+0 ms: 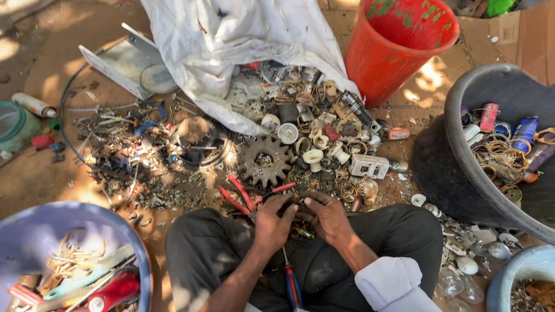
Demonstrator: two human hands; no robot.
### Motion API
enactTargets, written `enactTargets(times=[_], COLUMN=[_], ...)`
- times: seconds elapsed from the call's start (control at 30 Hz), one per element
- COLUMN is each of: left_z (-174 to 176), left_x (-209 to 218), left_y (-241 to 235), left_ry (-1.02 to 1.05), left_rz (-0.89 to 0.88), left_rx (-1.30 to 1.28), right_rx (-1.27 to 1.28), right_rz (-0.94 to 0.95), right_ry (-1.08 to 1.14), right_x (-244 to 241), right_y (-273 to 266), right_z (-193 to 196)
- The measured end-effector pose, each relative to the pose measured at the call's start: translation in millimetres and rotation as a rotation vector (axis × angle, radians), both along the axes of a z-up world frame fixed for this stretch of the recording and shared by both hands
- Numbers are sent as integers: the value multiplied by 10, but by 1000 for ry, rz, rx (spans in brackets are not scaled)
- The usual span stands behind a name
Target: The person sits on the ground surrounded by piles of electronic scrap and uses pliers to cut and separate small metal components. They repeatedly pick up items from a central pile, manipulate them with the pliers, and place the processed pieces into a nearby blue basin.
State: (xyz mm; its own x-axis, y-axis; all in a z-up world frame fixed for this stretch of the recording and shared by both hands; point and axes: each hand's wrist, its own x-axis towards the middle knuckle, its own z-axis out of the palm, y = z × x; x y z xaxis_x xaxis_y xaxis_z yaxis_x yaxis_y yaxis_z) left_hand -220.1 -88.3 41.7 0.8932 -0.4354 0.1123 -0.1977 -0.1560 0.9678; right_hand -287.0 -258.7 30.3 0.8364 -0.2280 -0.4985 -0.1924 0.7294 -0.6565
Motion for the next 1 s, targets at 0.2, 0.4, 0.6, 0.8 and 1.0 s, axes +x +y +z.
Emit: enactTargets(times=[0.2, 0.4, 0.6, 0.8, 1.0], left_z=[-35, -280, -388, -489, -617], left_x=[103, 127, 211, 201, 334], left_y=[-56, -50, -75, -95, -4], left_ry=[102, 90, 414, 653, 400], left_rz=[-78, -44, -11, -35, -37], left_rx=[159, 130, 130, -106, 0], right_rx=[-70, -135, -13, -25, 17], right_rz=[-4, 76, 80, 117, -138], right_ry=[24, 98, 147, 76, 25], right_x=[3, 36, 83, 39, -314], right_y=[-2, 64, 109, 59, -422], right_z=[-164, -152, -129, -165, 67])
